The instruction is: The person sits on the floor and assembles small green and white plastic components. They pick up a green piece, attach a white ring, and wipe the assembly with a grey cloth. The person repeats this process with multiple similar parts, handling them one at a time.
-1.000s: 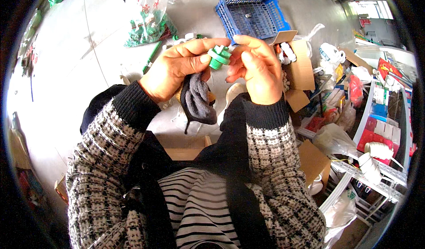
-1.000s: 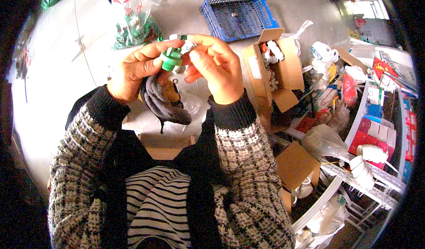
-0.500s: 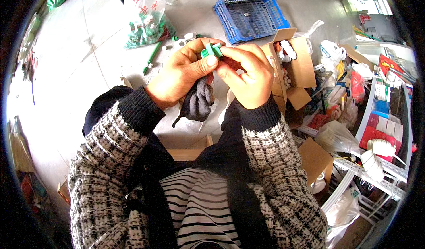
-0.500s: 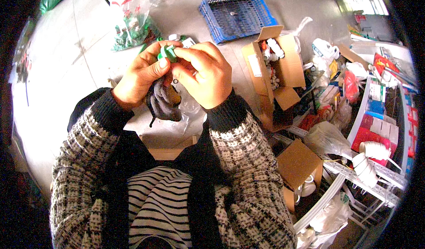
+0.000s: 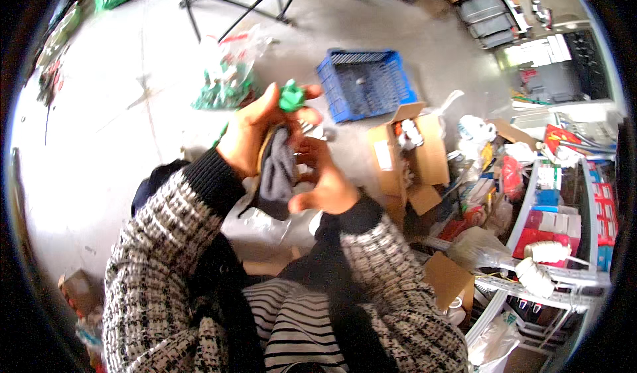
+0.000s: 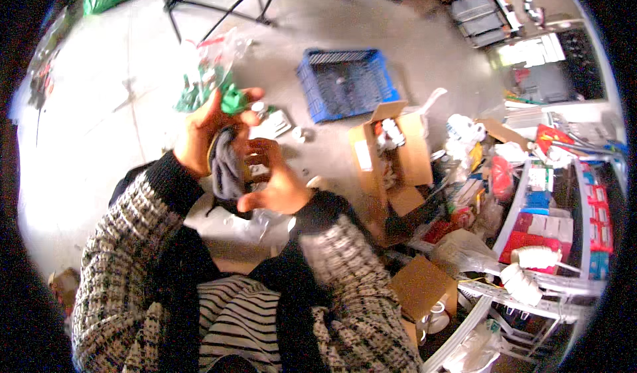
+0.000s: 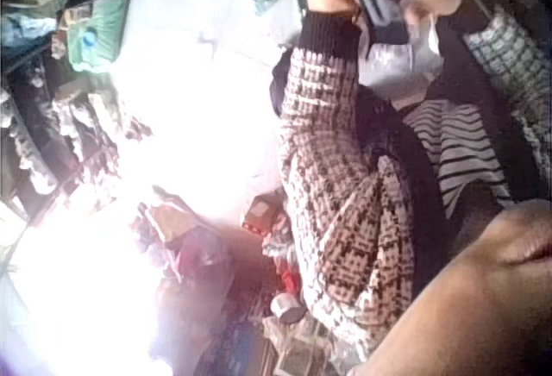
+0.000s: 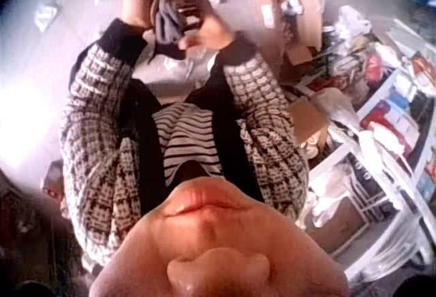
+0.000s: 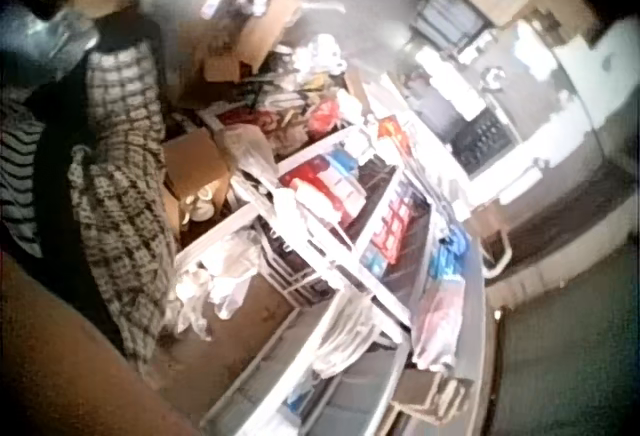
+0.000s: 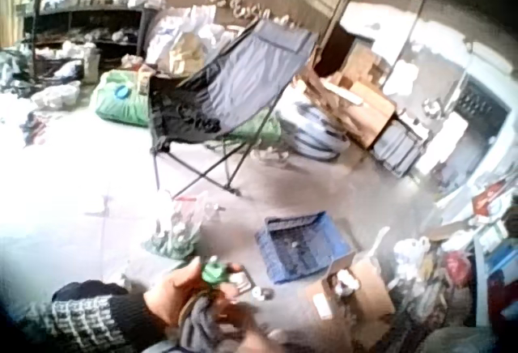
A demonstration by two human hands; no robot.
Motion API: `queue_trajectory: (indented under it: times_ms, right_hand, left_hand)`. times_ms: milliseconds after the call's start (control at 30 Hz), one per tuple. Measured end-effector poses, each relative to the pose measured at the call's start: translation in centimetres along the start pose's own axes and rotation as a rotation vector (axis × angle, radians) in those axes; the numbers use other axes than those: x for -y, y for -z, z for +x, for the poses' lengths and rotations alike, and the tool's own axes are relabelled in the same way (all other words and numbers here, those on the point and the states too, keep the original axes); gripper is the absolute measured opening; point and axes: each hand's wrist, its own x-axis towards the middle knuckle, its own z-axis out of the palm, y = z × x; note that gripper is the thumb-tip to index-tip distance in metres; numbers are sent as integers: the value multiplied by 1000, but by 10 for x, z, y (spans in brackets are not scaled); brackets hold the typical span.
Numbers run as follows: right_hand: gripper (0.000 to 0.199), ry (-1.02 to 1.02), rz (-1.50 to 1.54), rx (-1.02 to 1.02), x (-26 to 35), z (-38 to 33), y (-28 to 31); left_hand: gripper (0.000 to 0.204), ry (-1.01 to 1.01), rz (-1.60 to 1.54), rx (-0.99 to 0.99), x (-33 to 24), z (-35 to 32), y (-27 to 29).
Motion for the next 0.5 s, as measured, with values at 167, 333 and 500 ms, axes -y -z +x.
queue_trajectory:
  times_ms: [167,333,500]
  right_hand:
    - [94,55,-361,-155,-47,14,-6]
    - [30,-167,-450,-131,-29,30,-7]
    - [22,425,-623,-462,-17,35,4]
  left_hand:
    - [49,-275,86,-329,2,8,1]
    - [44,-512,380,-439,-14,3,5]
    - [35,-660,401,-647,-28,9,27]
